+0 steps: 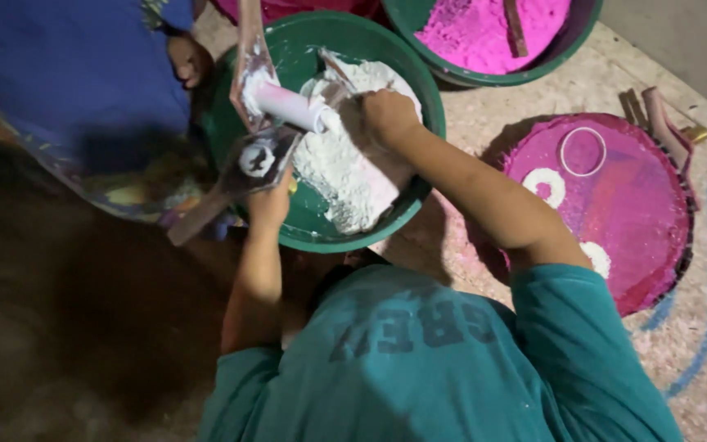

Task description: The person scoops white and pink powders into a wooden mold, presses them together, and releases ring-shaped confections onto a pink tray. The process is repeated to produce multiple identical items.

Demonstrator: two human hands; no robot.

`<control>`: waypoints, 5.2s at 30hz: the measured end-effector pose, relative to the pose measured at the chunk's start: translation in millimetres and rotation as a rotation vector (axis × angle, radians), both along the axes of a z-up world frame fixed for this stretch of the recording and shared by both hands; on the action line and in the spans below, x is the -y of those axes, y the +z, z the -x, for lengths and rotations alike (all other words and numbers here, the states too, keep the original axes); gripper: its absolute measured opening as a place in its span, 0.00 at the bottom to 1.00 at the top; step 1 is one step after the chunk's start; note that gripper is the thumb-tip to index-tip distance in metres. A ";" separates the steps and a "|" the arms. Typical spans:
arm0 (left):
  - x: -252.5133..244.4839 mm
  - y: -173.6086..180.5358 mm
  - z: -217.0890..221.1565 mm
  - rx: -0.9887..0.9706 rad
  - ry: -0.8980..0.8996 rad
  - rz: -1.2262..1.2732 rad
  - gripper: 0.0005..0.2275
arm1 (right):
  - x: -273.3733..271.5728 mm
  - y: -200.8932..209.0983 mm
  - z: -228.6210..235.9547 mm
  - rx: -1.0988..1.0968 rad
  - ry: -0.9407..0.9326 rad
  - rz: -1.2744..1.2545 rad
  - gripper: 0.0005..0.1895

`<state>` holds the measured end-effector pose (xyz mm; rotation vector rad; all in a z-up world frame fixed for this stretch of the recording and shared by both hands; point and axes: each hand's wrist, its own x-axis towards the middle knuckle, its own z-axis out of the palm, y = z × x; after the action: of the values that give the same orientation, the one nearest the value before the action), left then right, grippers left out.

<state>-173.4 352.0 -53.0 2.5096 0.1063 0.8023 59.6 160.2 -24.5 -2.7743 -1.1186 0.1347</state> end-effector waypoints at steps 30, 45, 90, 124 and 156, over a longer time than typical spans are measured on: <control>10.5 56.6 -50.5 0.122 0.100 -0.236 0.17 | 175.4 149.2 59.3 -0.774 0.195 -0.101 0.18; 144.4 159.7 -108.5 -0.265 -0.484 0.005 0.26 | 182.9 258.4 88.9 0.142 0.156 0.464 0.17; 114.1 170.7 -130.7 -0.062 0.012 -0.160 0.30 | 169.0 124.1 95.6 -0.469 -0.240 -0.855 0.22; 25.6 178.0 -52.1 -0.171 -0.321 1.567 0.14 | 135.9 91.5 79.3 -0.583 0.098 -0.590 0.30; 371.6 144.8 -107.9 -0.863 -1.350 0.144 0.15 | 444.9 107.6 255.8 -0.634 -0.336 -1.062 0.51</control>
<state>-65.5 -19.5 91.8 1.9281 -1.0504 -0.7742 -196.2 -284.7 83.1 -1.7130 -0.3524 0.2590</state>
